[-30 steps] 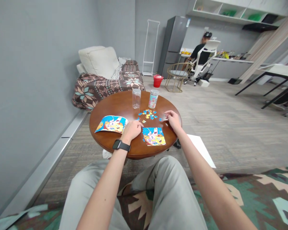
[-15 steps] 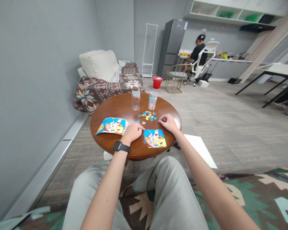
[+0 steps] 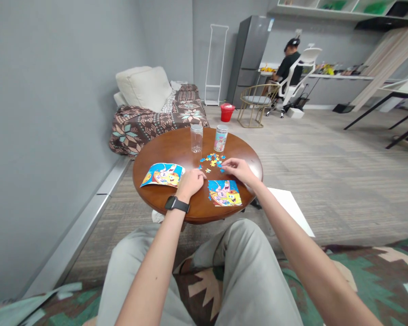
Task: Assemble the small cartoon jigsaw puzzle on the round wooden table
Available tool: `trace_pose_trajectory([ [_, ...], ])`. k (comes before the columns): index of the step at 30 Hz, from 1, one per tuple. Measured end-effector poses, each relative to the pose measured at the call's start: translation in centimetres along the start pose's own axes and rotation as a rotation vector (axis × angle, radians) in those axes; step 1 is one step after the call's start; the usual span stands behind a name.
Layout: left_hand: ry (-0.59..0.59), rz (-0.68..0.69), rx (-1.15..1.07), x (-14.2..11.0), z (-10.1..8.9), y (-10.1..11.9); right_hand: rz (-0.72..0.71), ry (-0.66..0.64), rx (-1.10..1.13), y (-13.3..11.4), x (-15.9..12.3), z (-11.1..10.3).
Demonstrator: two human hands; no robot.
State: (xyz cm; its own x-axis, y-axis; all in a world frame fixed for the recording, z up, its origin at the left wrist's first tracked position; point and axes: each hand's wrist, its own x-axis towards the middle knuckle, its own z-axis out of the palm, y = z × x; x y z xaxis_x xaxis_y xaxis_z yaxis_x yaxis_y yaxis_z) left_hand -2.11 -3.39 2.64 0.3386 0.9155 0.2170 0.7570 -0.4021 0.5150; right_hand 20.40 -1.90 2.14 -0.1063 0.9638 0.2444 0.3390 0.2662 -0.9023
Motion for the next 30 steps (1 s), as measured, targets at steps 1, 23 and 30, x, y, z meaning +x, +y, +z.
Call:
trace_pose_trajectory([
  [1,-0.014,0.029,0.000,0.0,0.0,0.0,-0.008,-0.073,-0.004,-0.6,-0.1,0.8],
  [23,0.004,0.037,-0.067,-0.4,0.0,0.4,-0.066,-0.160,-0.119,-0.2,-0.7,4.7],
  [30,0.013,0.012,-0.121,-0.1,-0.1,0.1,0.095,-0.185,0.191,0.2,0.6,4.8],
])
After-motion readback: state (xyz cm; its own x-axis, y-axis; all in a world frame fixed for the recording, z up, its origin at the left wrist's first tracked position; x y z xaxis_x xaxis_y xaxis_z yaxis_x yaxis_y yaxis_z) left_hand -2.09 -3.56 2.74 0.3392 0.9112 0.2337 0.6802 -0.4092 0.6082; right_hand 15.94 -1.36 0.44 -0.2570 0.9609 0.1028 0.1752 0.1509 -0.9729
